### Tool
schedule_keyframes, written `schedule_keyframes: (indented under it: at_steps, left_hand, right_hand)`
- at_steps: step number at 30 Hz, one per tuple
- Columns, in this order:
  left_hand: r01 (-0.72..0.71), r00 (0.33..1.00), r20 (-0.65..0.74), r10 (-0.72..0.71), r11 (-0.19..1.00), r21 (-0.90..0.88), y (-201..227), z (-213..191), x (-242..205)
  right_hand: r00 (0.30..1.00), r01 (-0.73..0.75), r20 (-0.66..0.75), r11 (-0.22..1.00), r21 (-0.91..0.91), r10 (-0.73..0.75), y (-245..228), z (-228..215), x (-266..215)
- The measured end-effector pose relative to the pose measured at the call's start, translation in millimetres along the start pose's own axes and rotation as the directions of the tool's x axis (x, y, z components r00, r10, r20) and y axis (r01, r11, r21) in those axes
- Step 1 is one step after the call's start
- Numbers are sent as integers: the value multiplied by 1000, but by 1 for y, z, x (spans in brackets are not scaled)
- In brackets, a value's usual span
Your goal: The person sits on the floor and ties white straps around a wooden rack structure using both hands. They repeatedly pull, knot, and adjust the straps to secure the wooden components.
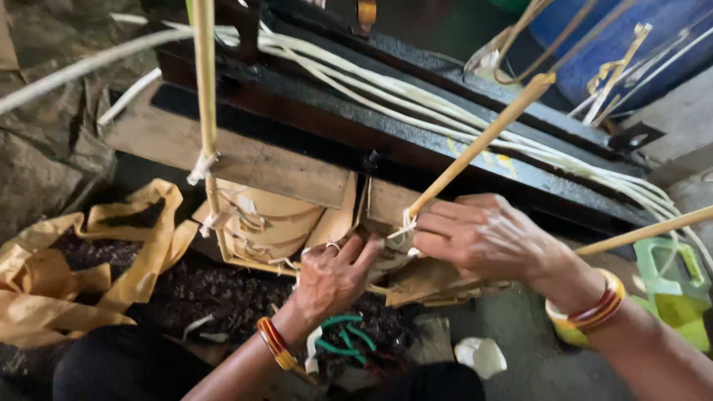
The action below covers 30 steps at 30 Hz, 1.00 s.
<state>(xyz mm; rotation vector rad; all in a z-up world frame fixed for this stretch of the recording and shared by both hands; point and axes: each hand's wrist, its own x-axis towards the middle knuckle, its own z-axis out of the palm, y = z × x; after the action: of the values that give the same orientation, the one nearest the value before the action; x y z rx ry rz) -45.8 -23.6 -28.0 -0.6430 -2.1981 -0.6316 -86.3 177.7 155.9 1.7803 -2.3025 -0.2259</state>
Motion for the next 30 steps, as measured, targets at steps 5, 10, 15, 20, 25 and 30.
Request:
schedule_keyframes:
  at_steps: [5, 10, 15, 20, 25, 30]
  left_hand:
    - [-24, 999, -48, 23, 1000, -14, 1, 5, -4]
    - [246, 969, 108, -223, 918, -312, 46, -24, -4]
    - [56, 983, -117, -140, 842, -536, 58, -51, 18]
    - [120, 943, -166, -289, 758, -641, 53, -51, 29]
    - [444, 775, 162, -610, 345, -827, 68, -36, 23]
    - [350, 850, 36, -526, 512, -785, 61, -23, 30]
  right_hand:
    - [953, -250, -106, 934, 255, 284, -17, -1, -1]
    - [877, -332, -167, 820, 466, 450, -45, 16, -3]
    - [935, -237, -193, 929, 286, 298, -42, 20, -15]
    - [891, -284, -234, 880, 380, 388, -44, 24, -19]
    - [777, -400, -135, 648, 647, 615, -51, 24, -17]
    - [883, -308, -193, 840, 447, 427, -48, 17, -12]
